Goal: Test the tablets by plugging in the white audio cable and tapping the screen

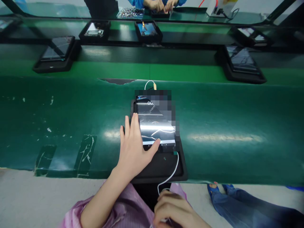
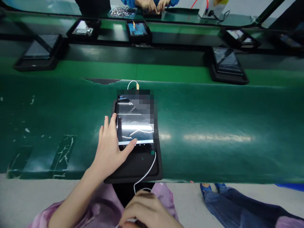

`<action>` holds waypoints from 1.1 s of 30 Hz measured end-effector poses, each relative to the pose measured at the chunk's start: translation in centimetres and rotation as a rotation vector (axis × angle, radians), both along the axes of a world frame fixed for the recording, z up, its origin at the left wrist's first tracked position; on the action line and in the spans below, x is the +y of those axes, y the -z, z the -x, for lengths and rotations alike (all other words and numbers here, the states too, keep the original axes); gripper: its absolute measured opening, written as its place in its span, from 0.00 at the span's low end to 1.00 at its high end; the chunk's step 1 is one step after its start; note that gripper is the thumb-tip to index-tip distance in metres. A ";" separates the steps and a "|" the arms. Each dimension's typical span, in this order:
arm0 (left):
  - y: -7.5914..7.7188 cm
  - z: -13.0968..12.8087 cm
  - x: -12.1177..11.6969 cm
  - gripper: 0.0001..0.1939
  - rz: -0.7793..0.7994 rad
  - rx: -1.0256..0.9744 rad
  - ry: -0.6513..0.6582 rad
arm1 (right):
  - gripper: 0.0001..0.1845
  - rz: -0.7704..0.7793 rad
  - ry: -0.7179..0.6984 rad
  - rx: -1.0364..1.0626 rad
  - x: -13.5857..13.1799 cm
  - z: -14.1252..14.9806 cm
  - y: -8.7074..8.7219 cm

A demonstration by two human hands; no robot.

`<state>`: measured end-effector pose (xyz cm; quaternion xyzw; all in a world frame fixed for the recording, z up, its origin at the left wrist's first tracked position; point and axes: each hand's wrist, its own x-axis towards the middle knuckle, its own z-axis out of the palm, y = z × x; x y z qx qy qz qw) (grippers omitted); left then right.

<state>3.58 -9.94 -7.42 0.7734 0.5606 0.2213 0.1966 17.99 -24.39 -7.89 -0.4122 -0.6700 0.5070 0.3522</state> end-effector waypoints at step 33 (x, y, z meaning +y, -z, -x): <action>0.0 0.5 -0.4 0.60 0.021 0.040 0.050 | 0.09 0.021 -0.235 -0.442 5.9 -11.4 -7.9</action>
